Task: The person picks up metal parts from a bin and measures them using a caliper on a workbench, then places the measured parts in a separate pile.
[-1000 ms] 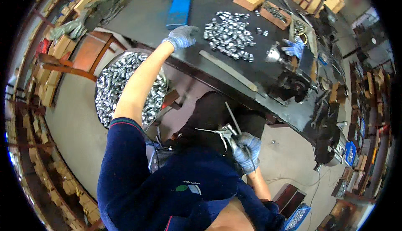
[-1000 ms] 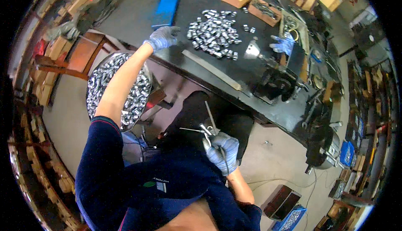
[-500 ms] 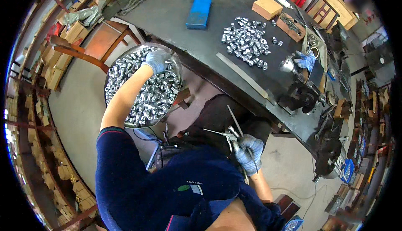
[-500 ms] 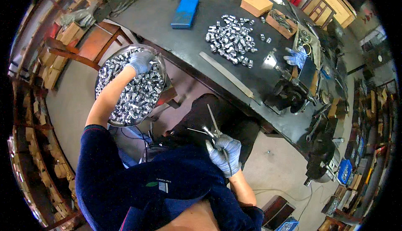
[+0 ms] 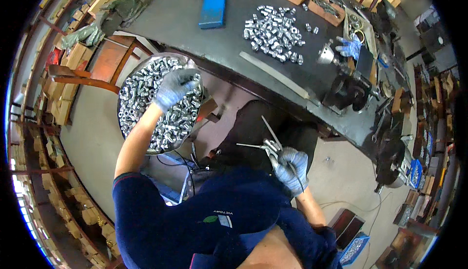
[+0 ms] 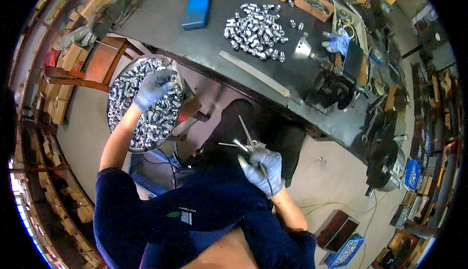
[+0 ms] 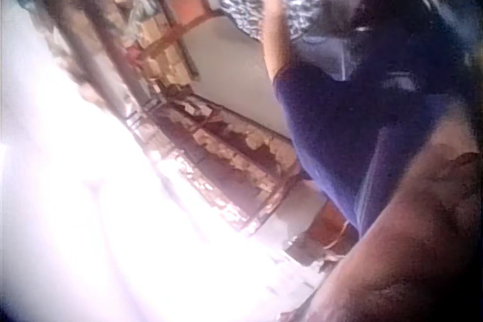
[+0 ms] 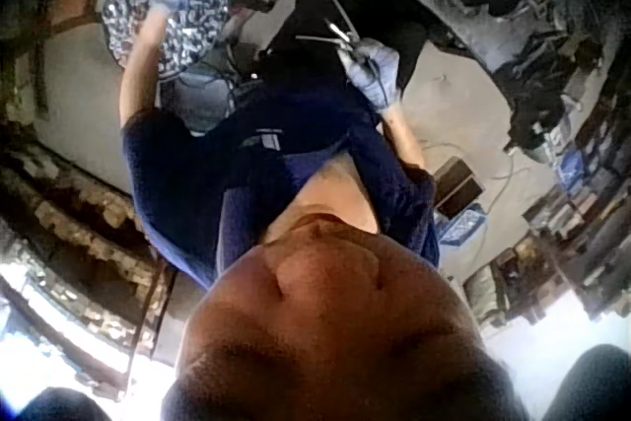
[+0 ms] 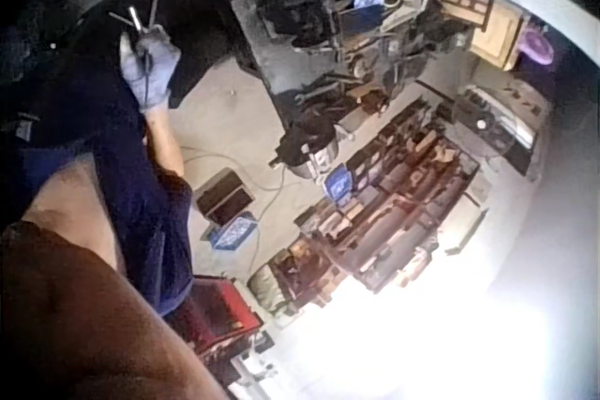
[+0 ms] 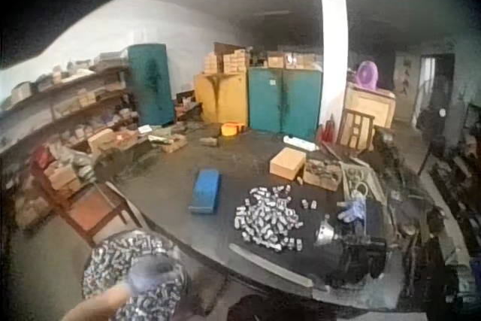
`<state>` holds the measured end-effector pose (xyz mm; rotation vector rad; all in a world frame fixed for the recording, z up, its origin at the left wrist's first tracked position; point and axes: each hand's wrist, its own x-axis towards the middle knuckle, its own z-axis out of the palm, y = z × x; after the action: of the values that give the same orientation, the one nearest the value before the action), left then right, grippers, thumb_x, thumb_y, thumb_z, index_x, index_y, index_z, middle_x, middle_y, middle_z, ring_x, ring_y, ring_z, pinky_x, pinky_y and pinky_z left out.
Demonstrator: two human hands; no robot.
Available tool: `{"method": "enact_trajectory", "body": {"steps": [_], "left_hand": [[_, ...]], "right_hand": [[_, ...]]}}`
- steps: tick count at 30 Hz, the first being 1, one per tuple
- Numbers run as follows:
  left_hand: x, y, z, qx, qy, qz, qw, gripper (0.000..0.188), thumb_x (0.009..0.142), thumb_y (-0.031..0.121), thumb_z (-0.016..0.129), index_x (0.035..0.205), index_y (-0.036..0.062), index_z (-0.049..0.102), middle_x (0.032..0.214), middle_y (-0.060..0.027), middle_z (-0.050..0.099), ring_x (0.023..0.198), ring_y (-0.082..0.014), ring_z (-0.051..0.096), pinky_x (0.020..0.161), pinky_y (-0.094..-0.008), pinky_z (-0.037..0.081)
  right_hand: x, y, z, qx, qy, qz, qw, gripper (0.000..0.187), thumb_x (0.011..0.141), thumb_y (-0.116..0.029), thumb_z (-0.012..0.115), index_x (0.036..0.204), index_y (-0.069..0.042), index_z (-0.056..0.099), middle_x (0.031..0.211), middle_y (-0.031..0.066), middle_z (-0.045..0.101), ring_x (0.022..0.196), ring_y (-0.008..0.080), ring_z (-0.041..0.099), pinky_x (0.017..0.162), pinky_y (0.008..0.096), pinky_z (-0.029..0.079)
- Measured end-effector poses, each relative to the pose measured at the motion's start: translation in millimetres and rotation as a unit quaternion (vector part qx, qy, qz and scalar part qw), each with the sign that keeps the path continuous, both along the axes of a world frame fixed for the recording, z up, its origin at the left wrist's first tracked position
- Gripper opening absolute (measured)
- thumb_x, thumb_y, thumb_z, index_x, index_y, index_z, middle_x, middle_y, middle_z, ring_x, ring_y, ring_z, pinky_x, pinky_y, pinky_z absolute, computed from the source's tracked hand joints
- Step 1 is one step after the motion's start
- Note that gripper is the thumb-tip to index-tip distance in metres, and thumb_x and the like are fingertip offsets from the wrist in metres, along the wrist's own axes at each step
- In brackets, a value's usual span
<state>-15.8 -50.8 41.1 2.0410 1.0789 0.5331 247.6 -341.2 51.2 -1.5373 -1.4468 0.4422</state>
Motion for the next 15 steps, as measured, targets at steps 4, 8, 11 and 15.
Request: {"method": "enact_trajectory", "body": {"steps": [4, 8, 11, 15], "left_hand": [[33, -72, 28, -0.059, -0.064, -0.12, 0.989, 0.028, 0.083, 0.014, 0.066, 0.107, 0.0007, 0.063, 0.093, -0.0074, 0.067, 0.083, -0.0119, 0.061, 0.076, -0.0274, 0.05], [62, -109, 36, -0.142, -0.09, -0.185, 0.968, 0.024, 0.082, 0.011, 0.067, 0.104, 0.0011, 0.062, 0.093, -0.0073, 0.064, 0.085, -0.0106, 0.06, 0.079, -0.0264, 0.048], [74, -111, 40, -0.114, -0.06, -0.234, 0.964, 0.025, 0.081, 0.011, 0.067, 0.103, 0.001, 0.062, 0.091, -0.007, 0.064, 0.084, -0.0107, 0.06, 0.078, -0.0265, 0.048], [81, -111, 38, -0.101, -0.055, -0.251, 0.961, 0.028, 0.076, 0.009, 0.07, 0.102, 0.0014, 0.063, 0.089, -0.008, 0.064, 0.083, -0.0146, 0.06, 0.077, -0.0296, 0.048]], "right_hand": [[-4, 10, 1, 0.005, -0.013, 0.044, 0.999, 0.039, 0.064, -0.02, 0.078, 0.051, -0.011, 0.043, 0.051, 0.0096, 0.045, 0.048, 0.0287, 0.048, 0.048, 0.0354, 0.038], [-5, 17, 8, 0.028, -0.039, 0.056, 0.997, 0.041, 0.065, -0.023, 0.078, 0.049, -0.011, 0.043, 0.048, 0.0093, 0.043, 0.045, 0.0282, 0.046, 0.046, 0.0361, 0.035], [-4, 18, 8, 0.033, -0.025, 0.038, 0.998, 0.04, 0.066, -0.025, 0.078, 0.049, -0.011, 0.045, 0.047, 0.0096, 0.043, 0.044, 0.0282, 0.047, 0.045, 0.0354, 0.036], [0, 18, 13, -0.002, -0.019, 0.046, 0.999, 0.039, 0.064, -0.018, 0.079, 0.051, -0.009, 0.043, 0.051, 0.0104, 0.043, 0.047, 0.0276, 0.046, 0.045, 0.0336, 0.037]]}}
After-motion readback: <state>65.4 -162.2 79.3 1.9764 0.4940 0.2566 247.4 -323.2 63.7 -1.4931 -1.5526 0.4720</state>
